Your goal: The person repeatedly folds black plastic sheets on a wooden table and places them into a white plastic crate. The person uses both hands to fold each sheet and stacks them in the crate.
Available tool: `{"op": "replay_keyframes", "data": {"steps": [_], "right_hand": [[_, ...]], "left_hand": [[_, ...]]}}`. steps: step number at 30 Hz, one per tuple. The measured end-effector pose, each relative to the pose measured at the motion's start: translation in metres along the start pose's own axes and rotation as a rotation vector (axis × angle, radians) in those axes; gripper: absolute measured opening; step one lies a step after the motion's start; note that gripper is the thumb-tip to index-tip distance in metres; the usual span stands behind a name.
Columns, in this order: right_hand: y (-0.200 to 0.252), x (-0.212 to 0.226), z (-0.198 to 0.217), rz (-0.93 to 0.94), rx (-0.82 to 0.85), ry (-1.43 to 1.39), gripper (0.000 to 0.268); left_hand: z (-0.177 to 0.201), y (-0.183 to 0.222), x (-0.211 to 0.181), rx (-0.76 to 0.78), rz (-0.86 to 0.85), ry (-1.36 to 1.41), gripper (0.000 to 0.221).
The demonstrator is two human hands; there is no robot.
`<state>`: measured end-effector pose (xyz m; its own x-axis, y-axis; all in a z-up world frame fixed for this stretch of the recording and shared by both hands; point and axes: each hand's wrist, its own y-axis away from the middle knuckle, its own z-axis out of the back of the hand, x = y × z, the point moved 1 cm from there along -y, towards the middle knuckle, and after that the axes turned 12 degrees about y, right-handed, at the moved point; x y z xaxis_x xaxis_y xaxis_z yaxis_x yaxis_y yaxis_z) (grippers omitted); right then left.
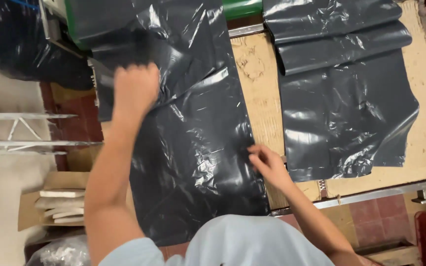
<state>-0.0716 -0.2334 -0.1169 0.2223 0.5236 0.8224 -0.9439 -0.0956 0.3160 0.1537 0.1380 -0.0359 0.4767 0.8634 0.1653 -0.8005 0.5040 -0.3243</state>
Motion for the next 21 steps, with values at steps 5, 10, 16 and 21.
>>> {"op": "replay_keyframes", "data": {"steps": [5,10,16,21], "right_hand": [[-0.045,0.033,-0.045,0.004,0.227,-0.452,0.045],[-0.036,0.017,-0.067,-0.176,0.048,-0.410,0.070],[0.022,-0.005,-0.063,-0.282,0.012,-0.256,0.041],[0.060,-0.060,-0.075,-0.274,-0.092,-0.180,0.045]], "left_hand": [[0.072,0.105,-0.133,0.062,-0.148,0.133,0.007],[0.057,0.183,-0.225,0.053,-0.120,0.220,0.011],[0.045,0.237,-0.292,-0.037,0.025,0.294,0.011],[0.112,0.236,-0.281,0.094,0.111,0.485,0.061]]}}
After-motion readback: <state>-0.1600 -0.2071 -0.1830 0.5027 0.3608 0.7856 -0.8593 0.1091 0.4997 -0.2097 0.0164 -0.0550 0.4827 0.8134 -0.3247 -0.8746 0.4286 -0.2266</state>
